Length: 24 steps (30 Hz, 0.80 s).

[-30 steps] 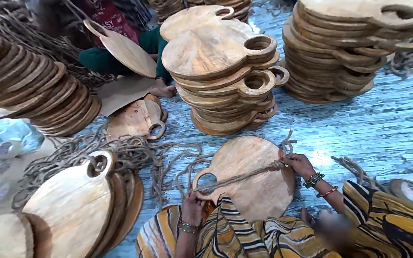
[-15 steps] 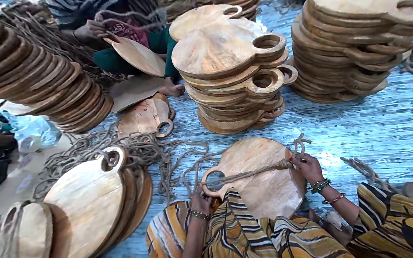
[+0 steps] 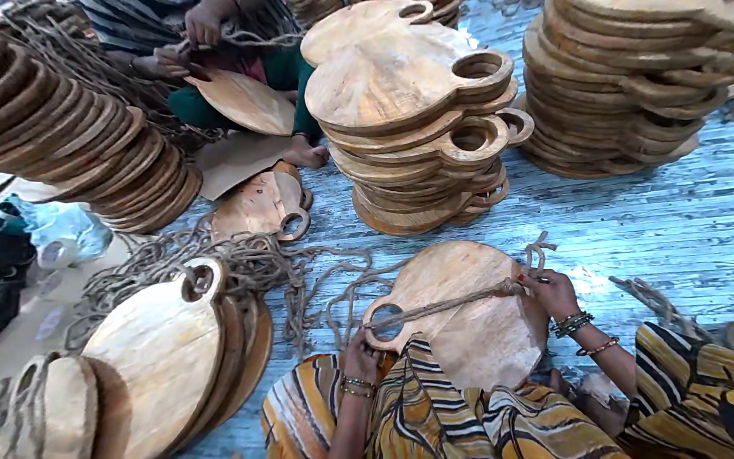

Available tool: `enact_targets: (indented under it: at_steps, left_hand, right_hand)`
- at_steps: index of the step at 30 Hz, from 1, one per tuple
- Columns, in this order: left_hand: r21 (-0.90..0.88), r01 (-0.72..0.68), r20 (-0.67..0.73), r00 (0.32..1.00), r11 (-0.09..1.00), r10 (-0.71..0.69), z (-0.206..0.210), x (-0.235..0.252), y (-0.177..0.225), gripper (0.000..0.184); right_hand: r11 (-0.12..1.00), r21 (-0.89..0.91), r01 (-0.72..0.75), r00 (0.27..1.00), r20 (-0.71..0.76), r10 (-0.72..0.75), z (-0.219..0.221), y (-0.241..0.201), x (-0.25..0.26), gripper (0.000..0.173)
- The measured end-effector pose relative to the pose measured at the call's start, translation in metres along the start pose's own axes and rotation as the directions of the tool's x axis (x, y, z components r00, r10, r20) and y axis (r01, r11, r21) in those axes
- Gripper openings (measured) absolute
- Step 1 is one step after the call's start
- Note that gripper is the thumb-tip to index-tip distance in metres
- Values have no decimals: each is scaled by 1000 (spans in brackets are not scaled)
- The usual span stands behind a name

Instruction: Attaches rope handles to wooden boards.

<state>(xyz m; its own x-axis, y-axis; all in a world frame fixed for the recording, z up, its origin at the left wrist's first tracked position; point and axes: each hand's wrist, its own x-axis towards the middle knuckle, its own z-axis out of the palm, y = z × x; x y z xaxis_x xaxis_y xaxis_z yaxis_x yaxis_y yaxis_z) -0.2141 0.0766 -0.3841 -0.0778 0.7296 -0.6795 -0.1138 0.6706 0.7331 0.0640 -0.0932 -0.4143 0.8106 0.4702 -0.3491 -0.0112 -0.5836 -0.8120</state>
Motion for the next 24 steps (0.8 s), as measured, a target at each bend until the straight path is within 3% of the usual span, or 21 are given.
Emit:
enact_targets:
  at_steps: [13, 19, 21, 22, 24]
  left_hand:
    - [38, 37, -4, 999, 999, -37, -1, 1, -2, 29]
    - [226, 12, -4, 1000, 974, -11, -2, 2, -7, 36]
    - [469, -110, 31, 994, 876, 108, -8, 9, -13, 38]
    - [614, -231, 92, 971, 754, 223, -12, 12, -15, 36]
    - [764, -507, 317, 834, 399, 453, -12, 8, -14, 37]
  right_hand:
    - [974, 180, -139, 987, -48, 150, 0, 7, 4, 15]
    - [899, 337, -278, 949, -51, 312, -1, -2, -3, 15]
    - [878, 363, -311, 937, -39, 348, -1, -3, -2, 15]
    - [875, 364, -319, 934, -33, 355, 0, -3, -1, 16]
    - [876, 360, -321, 937, -14, 349, -1, -3, 0, 15]
